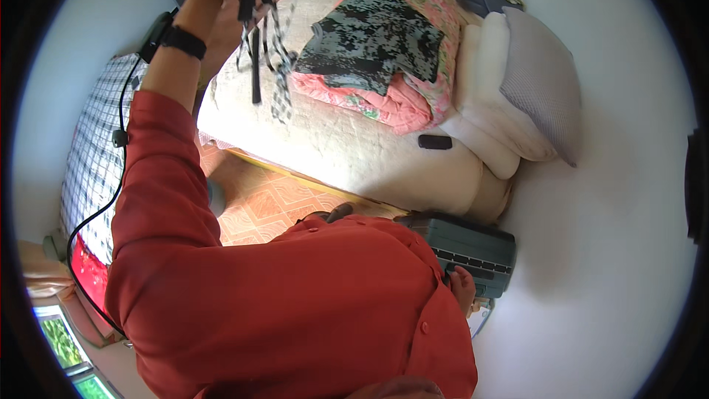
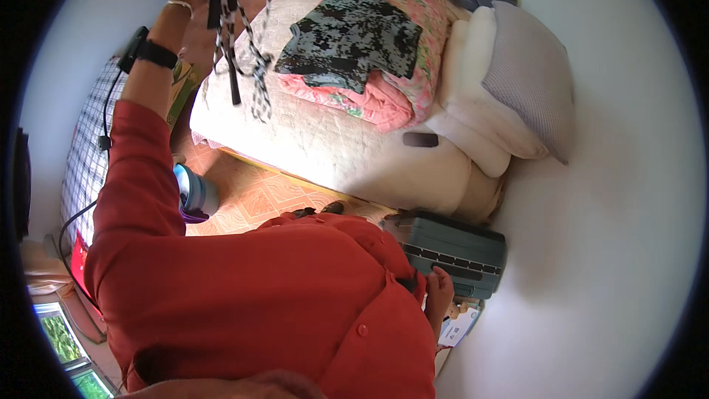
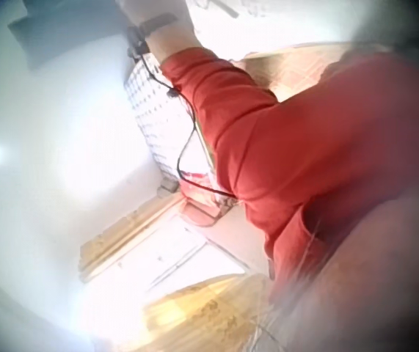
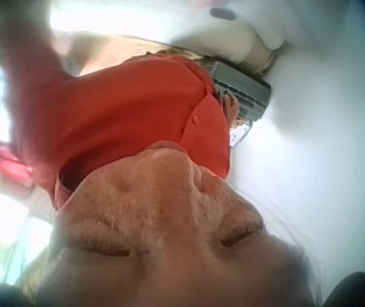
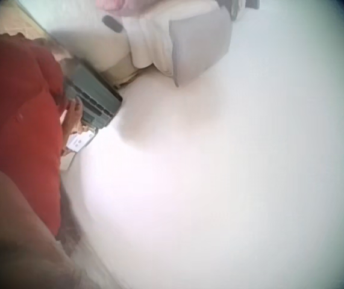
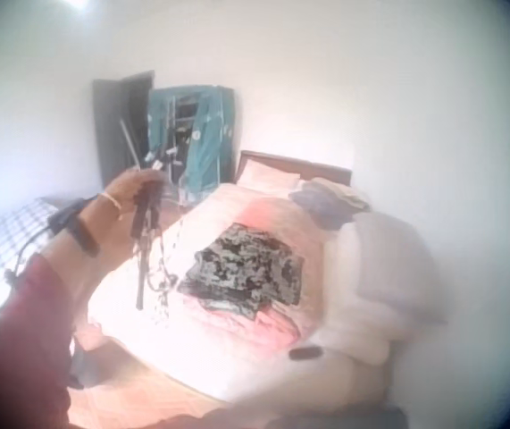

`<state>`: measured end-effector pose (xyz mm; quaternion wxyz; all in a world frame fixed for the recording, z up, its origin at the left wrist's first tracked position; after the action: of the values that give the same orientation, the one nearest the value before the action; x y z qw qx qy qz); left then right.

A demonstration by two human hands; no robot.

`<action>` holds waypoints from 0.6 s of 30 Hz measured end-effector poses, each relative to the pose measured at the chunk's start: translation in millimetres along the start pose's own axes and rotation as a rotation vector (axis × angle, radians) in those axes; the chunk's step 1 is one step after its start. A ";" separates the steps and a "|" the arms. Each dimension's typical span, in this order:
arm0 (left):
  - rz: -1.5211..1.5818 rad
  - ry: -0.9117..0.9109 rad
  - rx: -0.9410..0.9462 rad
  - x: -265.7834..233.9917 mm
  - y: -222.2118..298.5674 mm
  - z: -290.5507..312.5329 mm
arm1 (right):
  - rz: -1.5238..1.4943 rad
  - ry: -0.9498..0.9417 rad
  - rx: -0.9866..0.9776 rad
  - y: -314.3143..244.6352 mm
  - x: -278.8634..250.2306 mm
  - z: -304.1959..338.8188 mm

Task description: The recorder organizes items in a room, including clothing and books, and then hand washes a purple cloth in a blue bucket with soapy water.

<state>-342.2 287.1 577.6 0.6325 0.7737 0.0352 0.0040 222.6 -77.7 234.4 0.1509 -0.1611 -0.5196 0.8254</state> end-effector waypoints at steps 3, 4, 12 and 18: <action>0.031 0.148 0.201 -41.6 23.5 -16.4 | 0.139 -0.035 0.037 -16.7 29.1 -2.0; 0.041 0.152 0.322 -53.8 28.3 -21.8 | 0.204 -0.044 0.021 -23.0 39.2 -2.9; 0.341 0.170 -0.188 -109.7 -171.9 -65.3 | 0.438 -0.181 -0.045 -66.1 116.3 -14.4; 0.091 0.093 -0.733 -90.6 -386.3 -7.9 | 0.362 -0.143 0.141 -71.6 132.0 -24.0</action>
<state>-452.1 365.7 204.4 0.8646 0.4954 0.0257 0.0798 119.5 26.3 275.2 -0.0264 -0.1820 -0.4327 0.8826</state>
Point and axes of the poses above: each hand's wrist, its own z-axis away from the middle knuckle, its own x-axis out of the palm, y = z × x, the point moved 7 cm from there along -z, towards the middle knuckle, and after that the axes turned 3 degrees about -z, right-handed, at the moved point
